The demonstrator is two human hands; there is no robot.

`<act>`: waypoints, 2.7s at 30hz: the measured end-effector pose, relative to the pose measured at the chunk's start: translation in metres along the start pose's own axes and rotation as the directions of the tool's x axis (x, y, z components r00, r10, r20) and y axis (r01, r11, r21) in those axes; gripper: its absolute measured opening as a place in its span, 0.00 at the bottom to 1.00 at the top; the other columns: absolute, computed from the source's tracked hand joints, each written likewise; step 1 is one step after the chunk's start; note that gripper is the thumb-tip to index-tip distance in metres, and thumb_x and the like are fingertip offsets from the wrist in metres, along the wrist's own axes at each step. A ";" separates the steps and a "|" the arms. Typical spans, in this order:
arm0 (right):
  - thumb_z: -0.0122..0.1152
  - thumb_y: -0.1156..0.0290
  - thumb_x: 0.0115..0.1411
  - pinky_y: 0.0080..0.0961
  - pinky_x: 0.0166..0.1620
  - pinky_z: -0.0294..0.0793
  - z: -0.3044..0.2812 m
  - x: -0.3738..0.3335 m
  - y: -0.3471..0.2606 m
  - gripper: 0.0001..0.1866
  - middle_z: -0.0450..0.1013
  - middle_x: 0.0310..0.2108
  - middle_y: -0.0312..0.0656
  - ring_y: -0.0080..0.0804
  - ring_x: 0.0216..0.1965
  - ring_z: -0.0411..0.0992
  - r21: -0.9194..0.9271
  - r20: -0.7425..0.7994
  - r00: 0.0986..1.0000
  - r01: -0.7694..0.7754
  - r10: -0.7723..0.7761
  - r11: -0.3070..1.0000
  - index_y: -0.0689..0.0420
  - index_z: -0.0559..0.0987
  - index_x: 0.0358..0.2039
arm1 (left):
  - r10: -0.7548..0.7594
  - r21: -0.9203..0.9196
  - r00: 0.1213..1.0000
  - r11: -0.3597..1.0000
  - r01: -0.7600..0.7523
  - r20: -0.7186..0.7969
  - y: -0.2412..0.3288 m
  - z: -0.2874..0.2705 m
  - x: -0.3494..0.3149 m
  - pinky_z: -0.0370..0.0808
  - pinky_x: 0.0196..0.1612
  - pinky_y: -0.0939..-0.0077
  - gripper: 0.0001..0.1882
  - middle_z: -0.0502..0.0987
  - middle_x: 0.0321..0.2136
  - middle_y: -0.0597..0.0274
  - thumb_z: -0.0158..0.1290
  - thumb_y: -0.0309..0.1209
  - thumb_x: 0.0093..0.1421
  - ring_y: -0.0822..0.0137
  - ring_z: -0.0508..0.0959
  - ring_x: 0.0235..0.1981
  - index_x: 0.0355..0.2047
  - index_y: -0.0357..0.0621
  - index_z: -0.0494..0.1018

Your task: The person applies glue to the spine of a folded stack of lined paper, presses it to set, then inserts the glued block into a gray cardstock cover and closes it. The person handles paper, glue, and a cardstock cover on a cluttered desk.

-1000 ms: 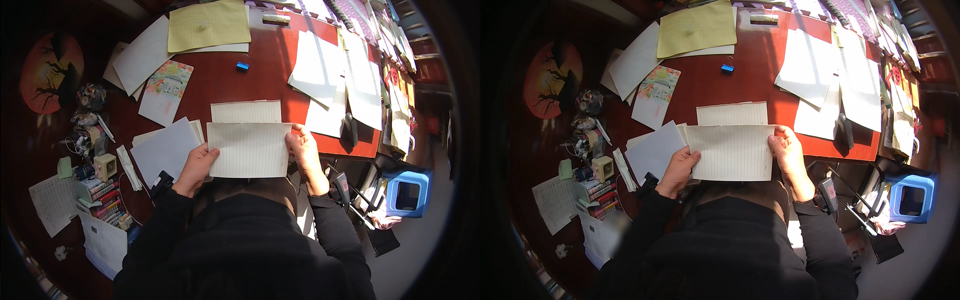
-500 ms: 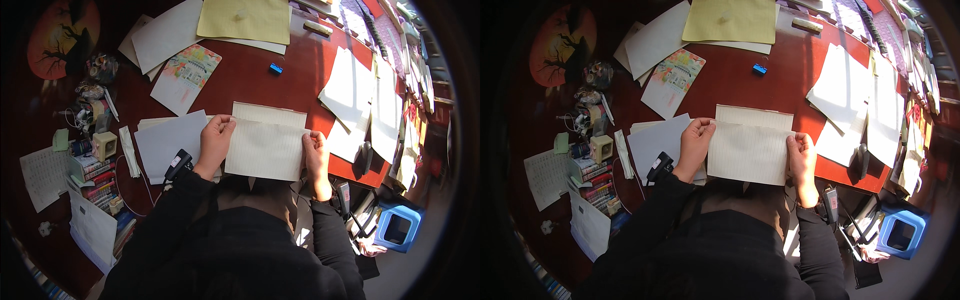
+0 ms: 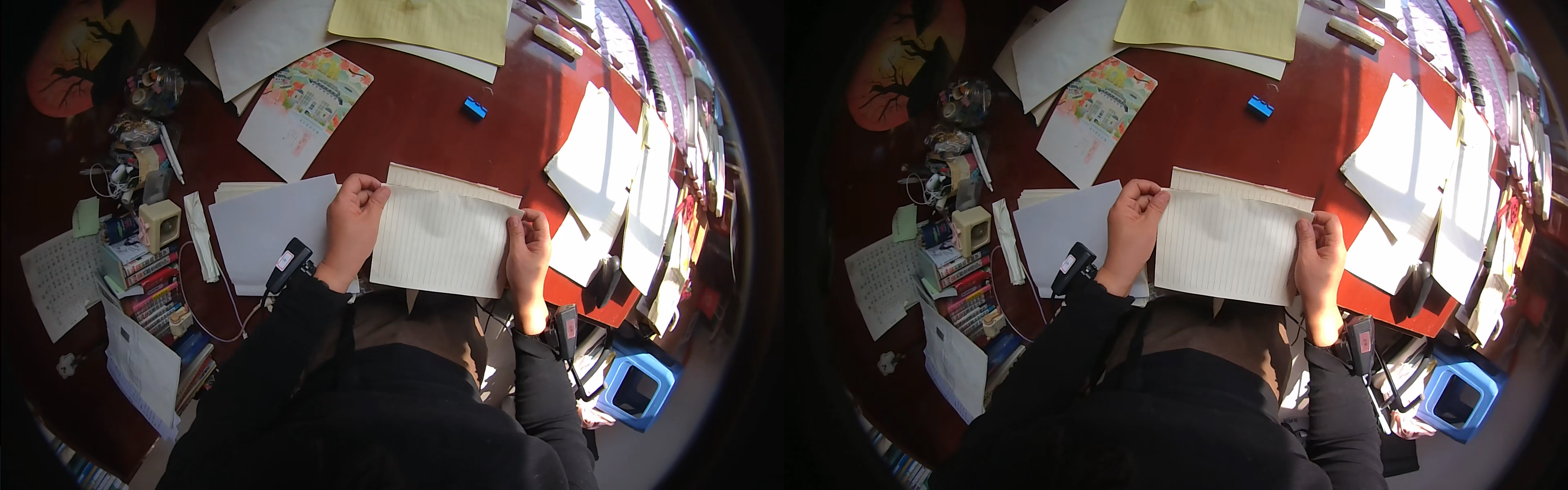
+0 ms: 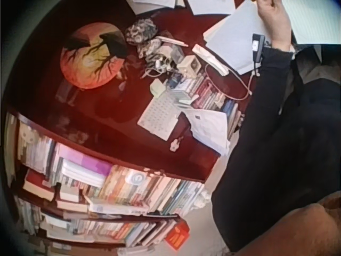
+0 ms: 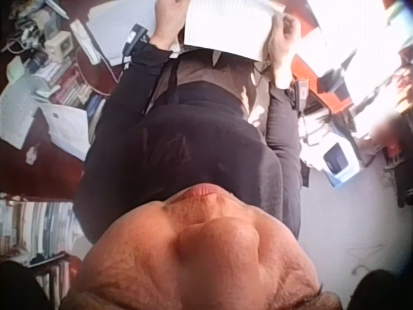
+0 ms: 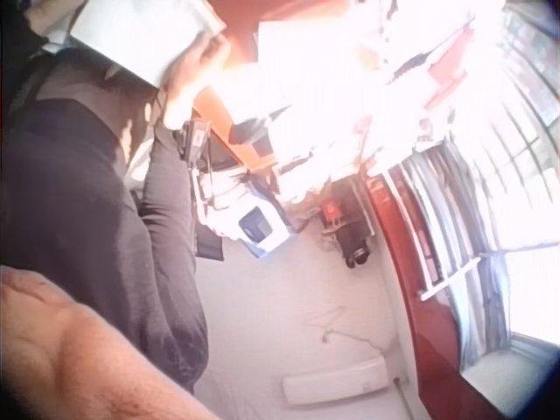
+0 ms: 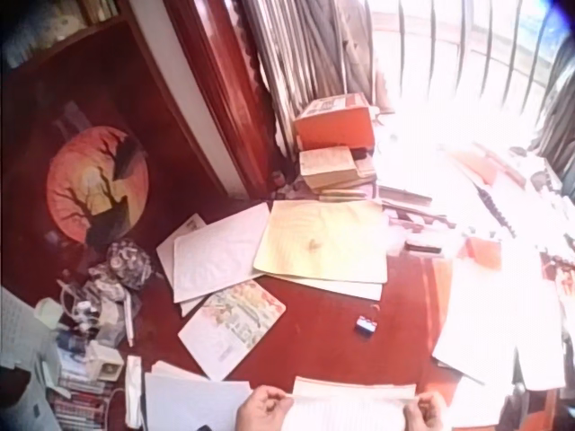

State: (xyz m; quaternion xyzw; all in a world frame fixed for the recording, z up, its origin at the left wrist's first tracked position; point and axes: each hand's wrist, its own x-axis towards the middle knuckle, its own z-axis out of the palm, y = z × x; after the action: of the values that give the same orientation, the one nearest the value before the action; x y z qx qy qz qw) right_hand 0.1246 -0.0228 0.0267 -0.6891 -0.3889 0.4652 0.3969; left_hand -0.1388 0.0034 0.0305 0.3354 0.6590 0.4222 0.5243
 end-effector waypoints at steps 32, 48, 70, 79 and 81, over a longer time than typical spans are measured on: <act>0.52 0.73 0.71 0.16 0.34 0.67 0.009 0.005 -0.001 0.07 0.70 0.29 0.37 0.19 0.29 0.64 -0.242 -0.041 0.995 0.080 -0.093 0.967 0.64 0.71 0.42 | 0.071 0.307 0.990 0.951 -0.032 -0.118 0.018 0.016 0.017 0.75 0.32 0.83 0.06 0.80 0.28 0.63 0.62 0.25 0.60 0.79 0.77 0.27 0.34 0.34 0.77; 0.53 0.74 0.70 0.18 0.34 0.67 0.012 0.008 -0.006 0.06 0.67 0.26 0.40 0.23 0.28 0.62 -0.327 -0.027 0.996 0.075 -0.089 0.942 0.65 0.71 0.40 | 0.152 0.395 0.981 0.914 -0.095 -0.117 0.013 0.011 0.012 0.77 0.35 0.80 0.07 0.82 0.28 0.60 0.62 0.25 0.59 0.74 0.80 0.29 0.35 0.34 0.77; 0.53 0.74 0.70 0.17 0.33 0.65 0.010 0.007 -0.005 0.06 0.65 0.26 0.37 0.21 0.27 0.61 -0.321 -0.013 0.997 0.064 -0.072 0.945 0.64 0.71 0.40 | 0.229 0.413 0.965 0.897 -0.157 -0.129 0.010 0.014 0.015 0.76 0.29 0.73 0.07 0.80 0.28 0.55 0.63 0.24 0.57 0.64 0.81 0.26 0.32 0.36 0.76; 0.54 0.74 0.69 0.19 0.33 0.67 0.009 0.009 -0.001 0.06 0.67 0.26 0.39 0.23 0.27 0.62 -0.312 -0.013 0.995 0.088 -0.096 0.946 0.64 0.71 0.40 | 0.259 0.434 0.957 0.883 -0.179 -0.131 0.009 0.015 0.015 0.74 0.30 0.79 0.05 0.80 0.26 0.60 0.63 0.23 0.56 0.72 0.78 0.25 0.32 0.36 0.79; 0.54 0.74 0.69 0.19 0.33 0.67 0.008 0.009 -0.001 0.06 0.67 0.26 0.39 0.23 0.26 0.62 -0.307 -0.014 0.997 0.063 -0.071 0.949 0.64 0.71 0.40 | 0.309 0.472 0.944 0.853 -0.221 -0.118 0.009 0.016 0.015 0.74 0.30 0.79 0.05 0.80 0.26 0.59 0.63 0.23 0.56 0.70 0.78 0.25 0.32 0.36 0.79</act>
State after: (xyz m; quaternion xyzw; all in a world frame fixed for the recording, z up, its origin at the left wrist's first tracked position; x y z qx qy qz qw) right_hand 0.1187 -0.0132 0.0222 -0.7345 -0.4745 0.3770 0.3054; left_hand -0.1268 0.0234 0.0307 0.4943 0.7332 0.3554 0.3030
